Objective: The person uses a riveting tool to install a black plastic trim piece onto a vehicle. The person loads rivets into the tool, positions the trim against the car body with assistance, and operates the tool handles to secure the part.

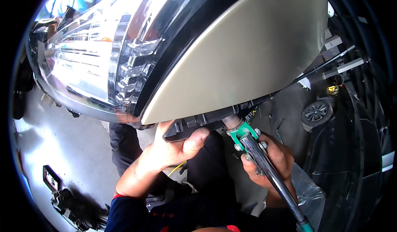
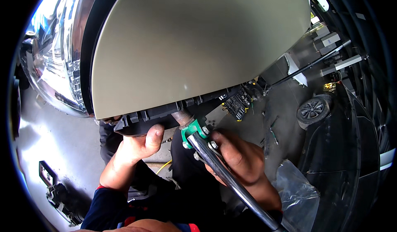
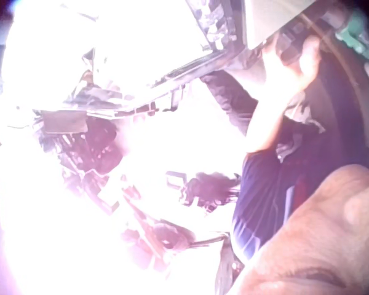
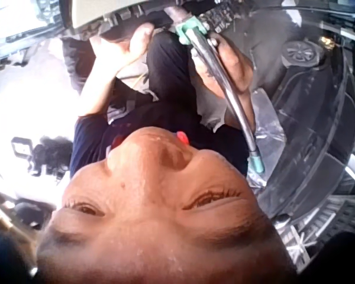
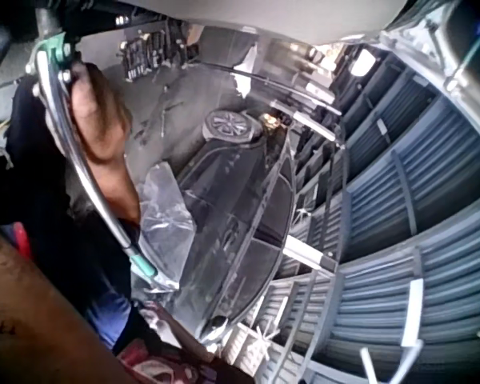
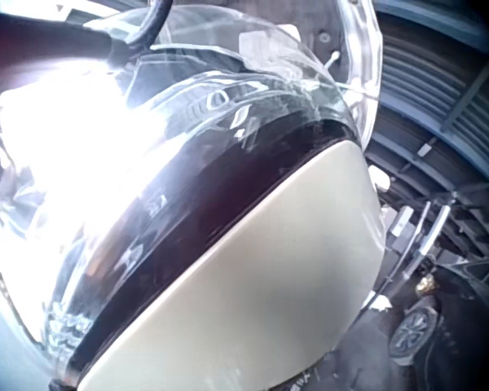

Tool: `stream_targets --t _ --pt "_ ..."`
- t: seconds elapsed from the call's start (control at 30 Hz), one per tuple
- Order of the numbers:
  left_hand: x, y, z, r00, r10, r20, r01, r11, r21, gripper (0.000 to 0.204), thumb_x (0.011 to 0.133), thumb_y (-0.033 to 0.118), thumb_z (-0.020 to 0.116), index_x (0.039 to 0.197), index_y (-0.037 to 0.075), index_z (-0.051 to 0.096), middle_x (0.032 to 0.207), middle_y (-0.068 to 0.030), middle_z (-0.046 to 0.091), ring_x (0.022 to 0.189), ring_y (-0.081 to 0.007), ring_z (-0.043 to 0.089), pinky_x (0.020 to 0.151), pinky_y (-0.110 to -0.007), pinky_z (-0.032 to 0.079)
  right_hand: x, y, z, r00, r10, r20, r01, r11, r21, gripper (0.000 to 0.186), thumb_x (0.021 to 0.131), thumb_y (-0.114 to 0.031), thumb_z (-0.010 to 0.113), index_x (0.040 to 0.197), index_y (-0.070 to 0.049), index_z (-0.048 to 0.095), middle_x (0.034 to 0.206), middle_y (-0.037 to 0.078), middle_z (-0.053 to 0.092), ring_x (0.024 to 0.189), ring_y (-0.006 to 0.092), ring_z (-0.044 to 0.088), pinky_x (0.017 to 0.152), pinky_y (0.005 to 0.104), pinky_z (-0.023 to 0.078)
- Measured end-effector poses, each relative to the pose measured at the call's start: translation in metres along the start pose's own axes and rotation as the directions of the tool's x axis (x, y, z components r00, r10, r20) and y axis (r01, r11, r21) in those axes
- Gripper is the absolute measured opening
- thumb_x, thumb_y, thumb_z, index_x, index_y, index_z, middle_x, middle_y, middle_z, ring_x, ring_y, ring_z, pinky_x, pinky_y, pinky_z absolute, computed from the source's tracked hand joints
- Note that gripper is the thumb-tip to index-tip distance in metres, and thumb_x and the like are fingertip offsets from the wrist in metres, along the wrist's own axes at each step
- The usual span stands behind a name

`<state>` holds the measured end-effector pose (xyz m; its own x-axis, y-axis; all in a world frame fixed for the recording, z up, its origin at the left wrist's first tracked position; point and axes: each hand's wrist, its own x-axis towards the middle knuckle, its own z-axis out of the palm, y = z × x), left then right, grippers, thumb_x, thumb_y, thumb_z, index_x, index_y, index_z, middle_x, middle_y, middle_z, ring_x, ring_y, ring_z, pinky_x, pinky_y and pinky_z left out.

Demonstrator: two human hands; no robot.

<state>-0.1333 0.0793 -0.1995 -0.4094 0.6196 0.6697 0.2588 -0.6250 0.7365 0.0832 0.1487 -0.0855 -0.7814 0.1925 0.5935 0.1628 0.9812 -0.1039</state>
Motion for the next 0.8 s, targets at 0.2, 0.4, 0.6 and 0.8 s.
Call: stream_targets --t 0.2,0.4,0.6,0.8 --pt "0.0 0.004 -0.004 0.998 0.003 0.065 -0.003 1.0 -0.006 0.025 0.096 0.015 0.071 0.112 -0.003 0.065 0.093 -0.0081 0.07 0.081 -0.0192 0.067 0.077 -0.033 0.055 -0.002 -0.018 -0.005 0.979 0.205 0.015 -0.205 0.972 0.114 0.045 0.09 -0.017 0.082 0.123 0.004 0.06 0.092 0.015 0.076 0.076 0.0217 0.076 0.065 0.0318 0.061" --pt "0.006 0.032 0.013 0.986 -0.126 -0.111 0.118 0.99 -0.075 0.016 0.102 0.011 0.06 0.09 0.0 0.063 0.072 -0.0018 0.06 0.064 -0.0125 0.055 0.062 -0.031 0.046 -0.014 -0.02 -0.007 0.844 0.521 0.127 -0.524 0.751 0.402 0.043 0.093 -0.013 0.078 0.128 0.006 0.062 0.117 0.016 0.071 0.103 0.0219 0.07 0.088 0.0339 0.056" --pt "-0.004 0.031 0.038 0.898 -0.32 -0.302 0.209 0.914 -0.347 0.024 0.105 0.014 0.056 0.085 0.001 0.06 0.071 0.0021 0.055 0.068 -0.0088 0.05 0.062 -0.03 0.043 -0.009 -0.036 0.007 0.786 0.599 0.156 -0.569 0.6 0.563 0.04 0.097 -0.008 0.071 0.133 0.005 0.058 0.104 0.012 0.071 0.076 0.0125 0.067 0.07 0.026 0.054" --pt "-0.01 0.017 0.036 0.947 -0.215 -0.24 0.133 0.94 -0.315 0.015 0.101 0.016 0.063 0.096 0.002 0.066 0.075 -0.0039 0.063 0.07 -0.0132 0.058 0.065 -0.032 0.05 -0.003 -0.049 0.012 0.78 0.614 0.124 -0.572 0.618 0.539 0.041 0.1 -0.011 0.067 0.134 0.006 0.052 0.093 0.013 0.072 0.059 0.0087 0.062 0.051 0.0229 0.052"
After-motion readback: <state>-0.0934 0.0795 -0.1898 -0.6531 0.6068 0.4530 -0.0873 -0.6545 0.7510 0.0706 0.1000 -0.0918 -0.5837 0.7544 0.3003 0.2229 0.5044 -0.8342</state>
